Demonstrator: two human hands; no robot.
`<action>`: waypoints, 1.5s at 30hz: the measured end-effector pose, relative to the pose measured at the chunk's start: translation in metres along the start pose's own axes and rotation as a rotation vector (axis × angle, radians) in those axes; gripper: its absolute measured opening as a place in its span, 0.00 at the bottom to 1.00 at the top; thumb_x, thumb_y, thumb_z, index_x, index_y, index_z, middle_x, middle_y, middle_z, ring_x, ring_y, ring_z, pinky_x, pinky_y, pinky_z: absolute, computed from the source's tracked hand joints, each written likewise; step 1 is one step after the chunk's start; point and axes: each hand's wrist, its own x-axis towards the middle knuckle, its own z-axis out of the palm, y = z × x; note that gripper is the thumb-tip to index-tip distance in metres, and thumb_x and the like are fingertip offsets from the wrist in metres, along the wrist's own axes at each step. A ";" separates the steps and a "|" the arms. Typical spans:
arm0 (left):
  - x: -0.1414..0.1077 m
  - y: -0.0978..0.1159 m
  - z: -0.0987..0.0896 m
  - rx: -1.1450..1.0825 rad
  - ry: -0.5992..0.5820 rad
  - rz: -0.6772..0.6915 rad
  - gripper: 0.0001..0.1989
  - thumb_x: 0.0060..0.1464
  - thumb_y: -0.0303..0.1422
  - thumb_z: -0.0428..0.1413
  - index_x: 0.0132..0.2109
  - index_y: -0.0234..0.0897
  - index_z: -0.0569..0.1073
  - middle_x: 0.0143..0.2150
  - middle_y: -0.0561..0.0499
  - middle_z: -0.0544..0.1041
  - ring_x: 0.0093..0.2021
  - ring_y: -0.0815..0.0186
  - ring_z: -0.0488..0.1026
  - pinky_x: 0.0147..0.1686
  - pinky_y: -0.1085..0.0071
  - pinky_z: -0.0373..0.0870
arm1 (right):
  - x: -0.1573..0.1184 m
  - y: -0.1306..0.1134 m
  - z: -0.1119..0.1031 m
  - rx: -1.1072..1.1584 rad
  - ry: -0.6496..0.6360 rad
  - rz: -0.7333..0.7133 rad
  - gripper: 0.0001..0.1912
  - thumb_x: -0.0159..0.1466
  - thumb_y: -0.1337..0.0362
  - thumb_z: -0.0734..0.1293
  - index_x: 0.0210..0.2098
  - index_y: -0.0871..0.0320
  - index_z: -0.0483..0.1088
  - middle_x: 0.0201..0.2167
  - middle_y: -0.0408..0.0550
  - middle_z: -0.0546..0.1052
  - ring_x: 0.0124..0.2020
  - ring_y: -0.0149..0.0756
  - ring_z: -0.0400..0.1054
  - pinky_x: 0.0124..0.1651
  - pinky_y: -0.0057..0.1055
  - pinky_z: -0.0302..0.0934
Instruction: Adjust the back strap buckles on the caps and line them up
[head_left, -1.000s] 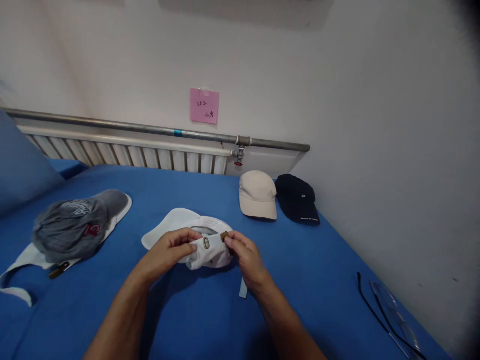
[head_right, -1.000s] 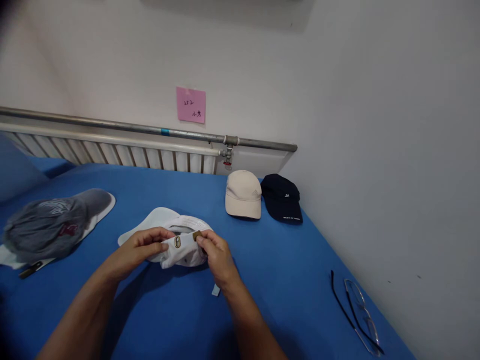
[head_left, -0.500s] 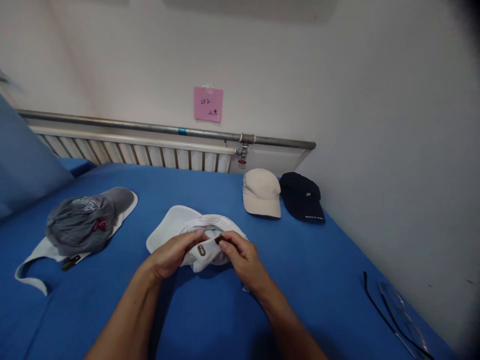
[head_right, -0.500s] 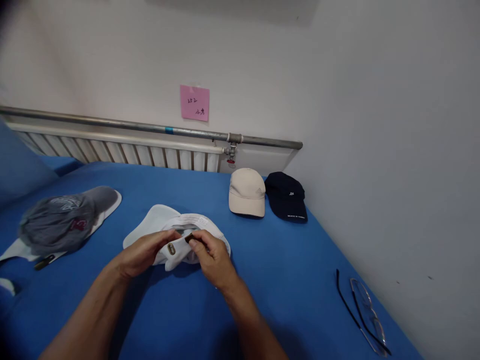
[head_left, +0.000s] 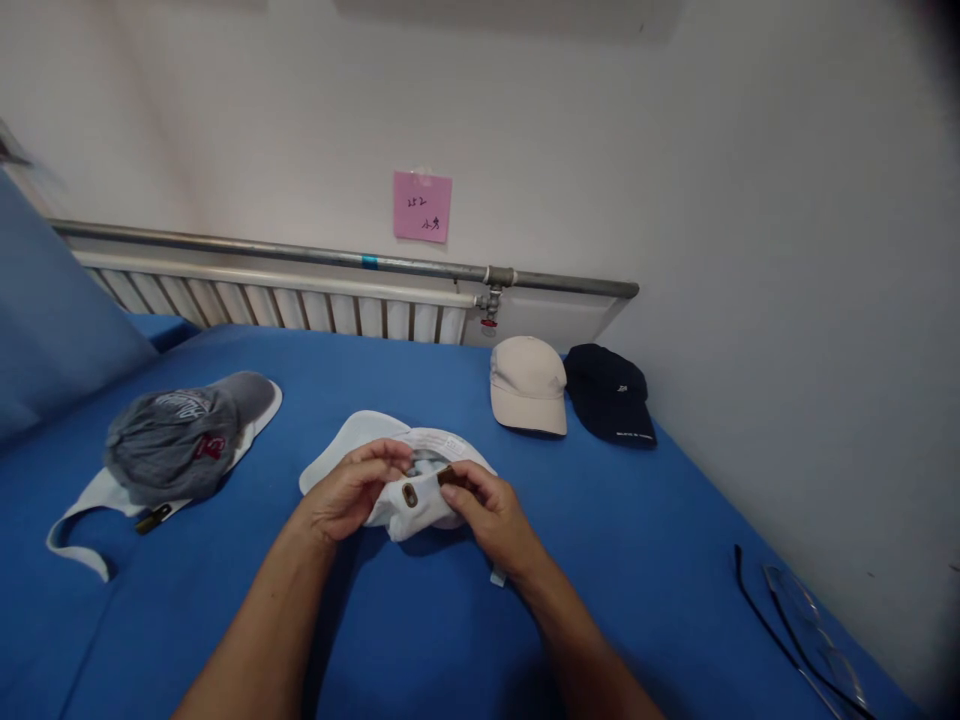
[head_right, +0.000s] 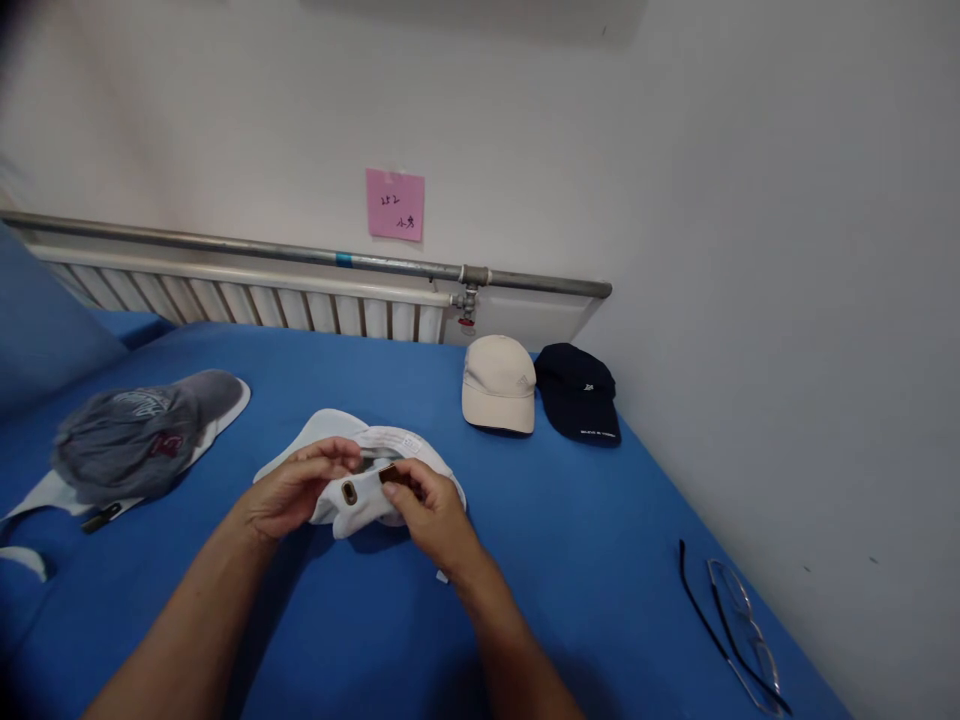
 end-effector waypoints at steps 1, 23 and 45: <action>0.001 0.000 -0.001 -0.011 0.038 0.044 0.14 0.32 0.24 0.64 0.33 0.34 0.75 0.29 0.55 0.75 0.27 0.70 0.70 0.30 0.74 0.66 | 0.000 0.001 0.001 0.000 0.008 0.006 0.07 0.59 0.62 0.65 0.36 0.56 0.74 0.29 0.42 0.74 0.31 0.32 0.65 0.35 0.28 0.59; -0.009 -0.009 0.020 1.085 0.142 0.486 0.15 0.53 0.37 0.55 0.46 0.36 0.76 0.38 0.50 0.79 0.36 0.61 0.74 0.38 0.69 0.68 | 0.003 -0.008 -0.016 0.034 0.313 0.020 0.07 0.56 0.62 0.65 0.31 0.56 0.74 0.28 0.42 0.75 0.31 0.33 0.67 0.36 0.29 0.60; -0.014 0.009 -0.017 0.635 -0.028 0.205 0.13 0.45 0.35 0.64 0.39 0.37 0.78 0.31 0.53 0.77 0.27 0.65 0.72 0.26 0.75 0.66 | -0.017 -0.026 -0.054 -0.171 -0.551 0.358 0.20 0.49 0.75 0.60 0.34 0.56 0.79 0.23 0.40 0.73 0.22 0.27 0.62 0.26 0.23 0.57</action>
